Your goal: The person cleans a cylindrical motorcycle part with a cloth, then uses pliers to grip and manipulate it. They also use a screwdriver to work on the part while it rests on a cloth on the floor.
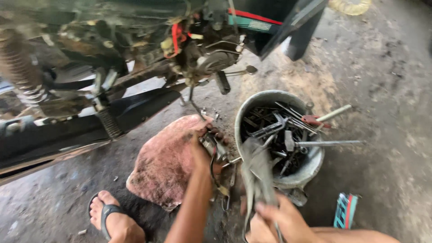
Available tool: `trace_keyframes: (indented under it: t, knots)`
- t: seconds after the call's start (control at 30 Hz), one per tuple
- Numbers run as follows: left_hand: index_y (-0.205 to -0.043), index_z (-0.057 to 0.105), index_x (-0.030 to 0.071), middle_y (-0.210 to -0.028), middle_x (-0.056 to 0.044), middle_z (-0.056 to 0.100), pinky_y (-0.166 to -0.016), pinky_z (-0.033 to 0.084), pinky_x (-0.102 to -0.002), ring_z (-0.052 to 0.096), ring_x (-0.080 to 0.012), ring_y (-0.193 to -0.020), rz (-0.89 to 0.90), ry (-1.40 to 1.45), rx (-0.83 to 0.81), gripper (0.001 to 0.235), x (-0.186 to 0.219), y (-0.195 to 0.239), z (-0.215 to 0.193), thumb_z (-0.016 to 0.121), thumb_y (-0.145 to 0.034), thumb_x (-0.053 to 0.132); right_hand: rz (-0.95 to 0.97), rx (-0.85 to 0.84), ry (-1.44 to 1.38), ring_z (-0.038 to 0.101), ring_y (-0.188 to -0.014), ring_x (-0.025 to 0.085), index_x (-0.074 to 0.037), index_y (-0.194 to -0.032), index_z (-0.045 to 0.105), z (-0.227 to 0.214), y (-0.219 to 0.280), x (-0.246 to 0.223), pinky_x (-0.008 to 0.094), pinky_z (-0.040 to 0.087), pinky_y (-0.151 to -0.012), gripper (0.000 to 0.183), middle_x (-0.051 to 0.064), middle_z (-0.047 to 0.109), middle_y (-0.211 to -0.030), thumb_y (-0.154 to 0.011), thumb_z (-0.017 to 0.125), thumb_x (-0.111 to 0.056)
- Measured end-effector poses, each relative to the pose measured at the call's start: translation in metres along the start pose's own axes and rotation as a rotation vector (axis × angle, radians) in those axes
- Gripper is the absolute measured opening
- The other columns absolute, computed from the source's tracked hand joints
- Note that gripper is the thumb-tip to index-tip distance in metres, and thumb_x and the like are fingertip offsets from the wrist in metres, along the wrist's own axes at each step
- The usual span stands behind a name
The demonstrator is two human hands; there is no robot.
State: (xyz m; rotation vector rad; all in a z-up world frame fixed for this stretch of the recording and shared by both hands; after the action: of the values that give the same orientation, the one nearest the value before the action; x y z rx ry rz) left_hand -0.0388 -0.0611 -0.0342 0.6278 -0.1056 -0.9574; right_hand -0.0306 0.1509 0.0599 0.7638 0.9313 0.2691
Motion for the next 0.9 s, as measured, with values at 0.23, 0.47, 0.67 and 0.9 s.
trace_keyframes:
  t: [0.23,0.47,0.67,0.9]
  knots:
    - [-0.100,0.078,0.003,-0.086,-0.008,0.077,-0.073,0.058,-0.033,0.071,-0.0174,-0.075,-0.031,-1.311,-0.517,0.032,-0.044,0.038,0.032,0.084,-0.077,0.025,-0.934,0.306,-0.344,0.064,-0.110,0.021,-0.016,-0.136,0.051,-0.026,0.030,-0.167,0.041,0.054,-0.094,0.050,0.001,0.064,-0.114,-0.090,0.061,0.000]
    - [-0.099,0.073,0.000,-0.084,-0.004,0.074,-0.072,0.055,-0.029,0.067,-0.0104,-0.077,0.194,-1.473,-0.809,0.035,-0.121,0.103,0.086,0.083,-0.084,0.030,-1.066,0.301,-0.274,0.062,-0.114,0.019,-0.011,-0.135,0.053,-0.029,0.039,-0.186,0.040,0.052,-0.091,0.045,0.000,0.061,-0.118,-0.093,0.065,0.004]
    - [-0.098,0.073,0.001,-0.073,-0.004,0.069,-0.063,0.052,-0.026,0.065,-0.0083,-0.068,0.167,-1.499,-0.681,0.030,-0.127,0.103,0.078,0.073,-0.092,0.030,-1.037,0.383,-0.246,0.063,-0.113,0.017,-0.012,-0.133,0.053,-0.034,0.038,-0.181,0.039,0.053,-0.088,0.044,-0.002,0.061,-0.117,-0.093,0.066,0.002]
    - [-0.095,0.073,-0.001,-0.081,-0.004,0.070,-0.070,0.052,-0.026,0.064,-0.0109,-0.074,-0.055,-1.181,-0.717,0.029,-0.139,0.088,0.058,0.069,-0.097,0.028,-1.050,0.272,-0.252,0.063,-0.114,0.025,-0.009,-0.137,0.051,-0.029,0.043,-0.186,0.046,0.051,-0.099,0.043,0.005,0.062,-0.115,-0.097,0.062,0.001]
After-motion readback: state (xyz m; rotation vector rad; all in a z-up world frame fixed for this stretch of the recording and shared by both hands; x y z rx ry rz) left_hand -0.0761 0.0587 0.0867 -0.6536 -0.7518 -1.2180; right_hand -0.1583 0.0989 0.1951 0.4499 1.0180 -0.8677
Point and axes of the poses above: each hand's wrist, its own y-axis away from the middle knuckle, its own z-axis out of the palm, x = y × z, the point moved 9 cm from there along -y, towards the middle knuckle
